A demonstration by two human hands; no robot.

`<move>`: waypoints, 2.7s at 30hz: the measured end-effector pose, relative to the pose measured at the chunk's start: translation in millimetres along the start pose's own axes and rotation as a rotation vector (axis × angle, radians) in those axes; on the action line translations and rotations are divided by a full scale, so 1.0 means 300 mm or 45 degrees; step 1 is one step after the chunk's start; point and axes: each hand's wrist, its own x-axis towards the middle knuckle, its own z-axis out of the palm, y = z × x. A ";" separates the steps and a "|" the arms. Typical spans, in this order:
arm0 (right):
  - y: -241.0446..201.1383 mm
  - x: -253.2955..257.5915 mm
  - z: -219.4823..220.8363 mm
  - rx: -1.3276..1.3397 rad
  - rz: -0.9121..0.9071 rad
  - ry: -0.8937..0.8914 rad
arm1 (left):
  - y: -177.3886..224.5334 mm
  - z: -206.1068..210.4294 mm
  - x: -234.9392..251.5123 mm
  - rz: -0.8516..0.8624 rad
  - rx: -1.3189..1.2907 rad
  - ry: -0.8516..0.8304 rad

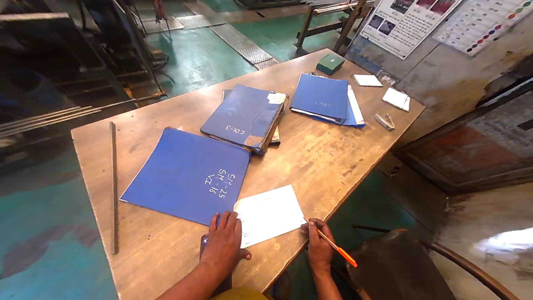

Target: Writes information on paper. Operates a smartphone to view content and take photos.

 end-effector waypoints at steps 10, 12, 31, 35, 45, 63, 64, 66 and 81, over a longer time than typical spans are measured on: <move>-0.028 0.001 0.012 -0.069 -0.036 -0.044 | 0.001 0.009 0.001 0.002 0.017 0.020; -0.050 0.014 0.029 -0.143 -0.096 -0.102 | 0.003 -0.001 0.002 -0.014 0.000 -0.025; -0.078 0.028 0.169 -0.520 -0.219 -0.231 | 0.000 -0.005 0.005 -0.008 -0.041 -0.074; -0.072 0.021 0.182 -0.537 -0.220 -0.198 | 0.003 -0.010 0.004 -0.019 -0.049 -0.115; -0.015 0.008 0.170 -0.632 -0.369 -0.142 | -0.003 -0.018 -0.010 0.064 -0.155 -0.044; 0.009 0.016 0.135 -0.548 -0.419 -0.222 | -0.464 0.261 -0.269 -1.004 -0.253 0.891; 0.010 0.018 0.132 -0.555 -0.411 -0.233 | -0.462 0.263 -0.266 -1.006 -0.249 0.898; 0.012 0.021 0.134 -0.552 -0.405 -0.248 | -0.462 0.255 -0.259 -1.009 -0.244 0.912; 0.002 0.019 0.131 -0.598 -0.424 -0.251 | -0.441 0.218 -0.252 -1.034 -0.267 0.889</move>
